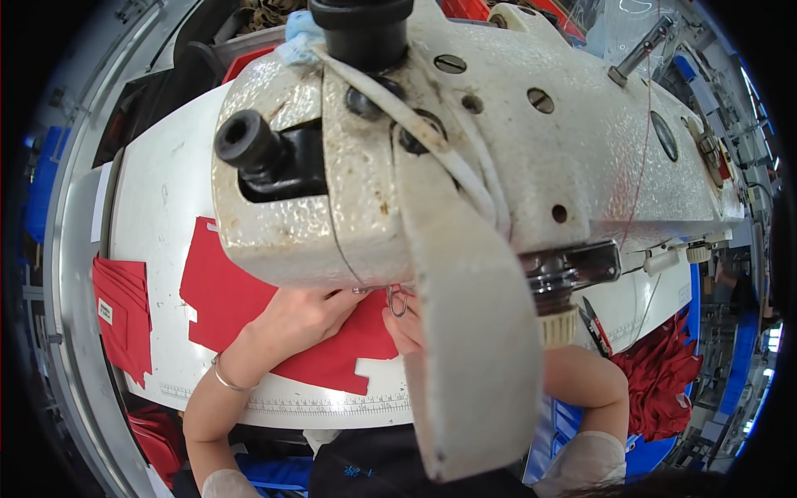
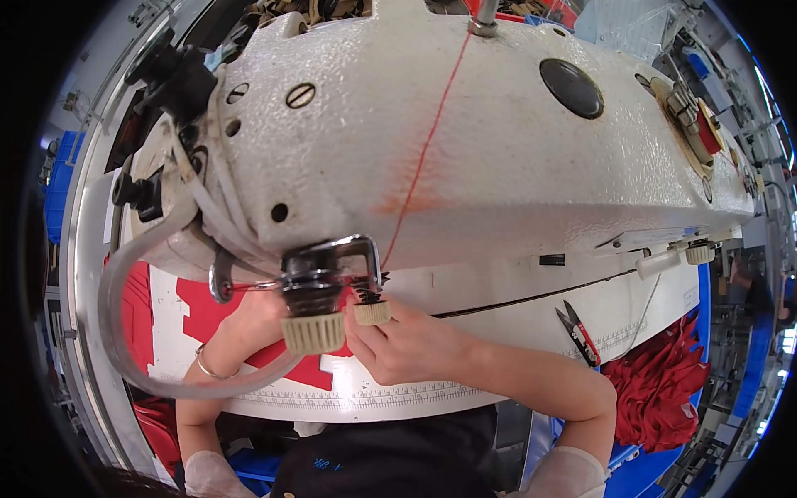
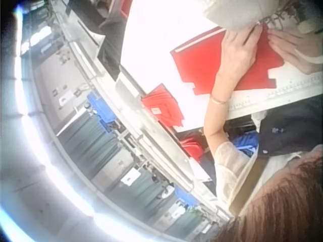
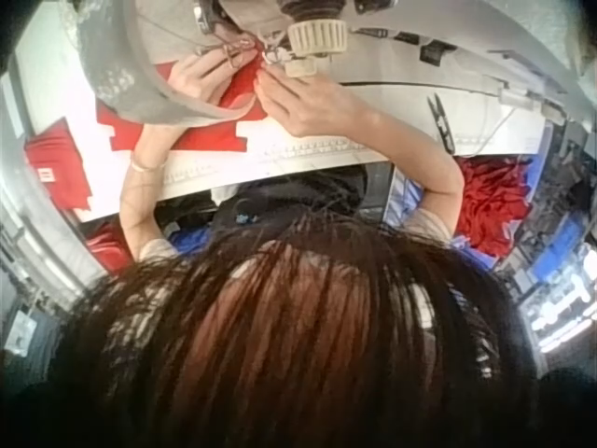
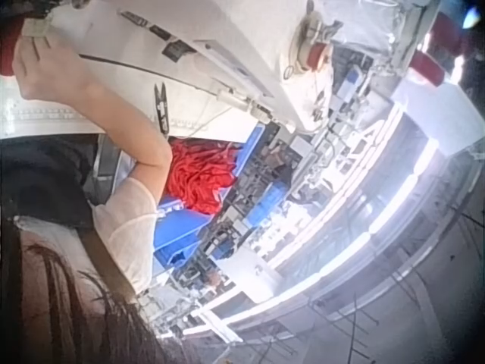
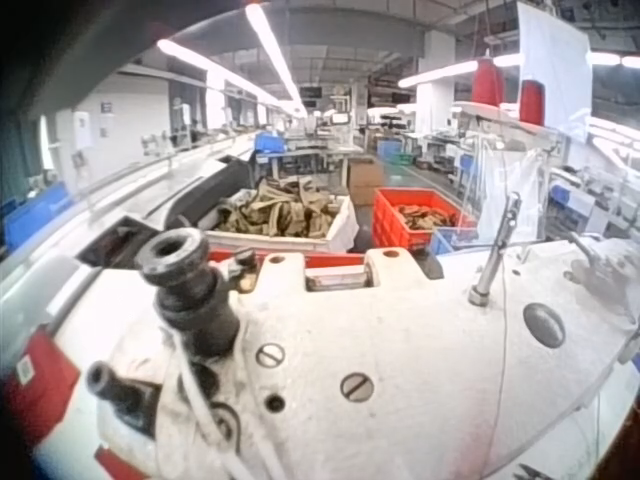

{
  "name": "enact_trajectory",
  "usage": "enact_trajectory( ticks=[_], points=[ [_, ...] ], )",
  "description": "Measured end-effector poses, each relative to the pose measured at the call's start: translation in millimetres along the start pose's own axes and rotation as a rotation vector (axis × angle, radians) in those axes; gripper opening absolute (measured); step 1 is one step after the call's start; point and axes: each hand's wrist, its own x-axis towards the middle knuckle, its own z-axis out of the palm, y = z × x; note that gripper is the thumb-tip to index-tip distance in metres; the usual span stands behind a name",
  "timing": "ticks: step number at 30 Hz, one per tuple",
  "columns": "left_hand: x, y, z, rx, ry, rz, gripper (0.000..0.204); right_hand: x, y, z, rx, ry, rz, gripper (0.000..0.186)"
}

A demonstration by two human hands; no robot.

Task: Sewing red leather pocket components using an industrial sewing machine.

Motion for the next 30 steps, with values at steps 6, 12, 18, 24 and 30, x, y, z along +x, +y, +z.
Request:
enact_trajectory(
  ticks=[6,12,18,24,30],
  points=[
    [4.7,1.0,8.1,-0.109,0.064,-0.021,0.017,1.0,4.7,-15.5,-0.04,-0.059,-0.044,0.033],
    [5.6,3.6,-2.9,0.05,0.018,-0.029,0.019,2.5,10.4,-11.4,0.035,-0.076,-0.03,0.03],
    [11.0,-0.1,-2.7,0.096,0.044,-0.03,0.027,12.8,23.0,-24.5,-0.051,-0.182,-0.119,0.02],
    [14.9,-12.7,0.7,0.019,0.027,-0.063,0.028,-12.2,27.1,12.4,-0.071,-0.112,-0.106,0.02],
    [15.6,-17.0,-3.1,0.031,0.042,-0.025,0.024,-9.5,29.3,8.3,0.238,-0.221,0.137,0.029]
  ],
)
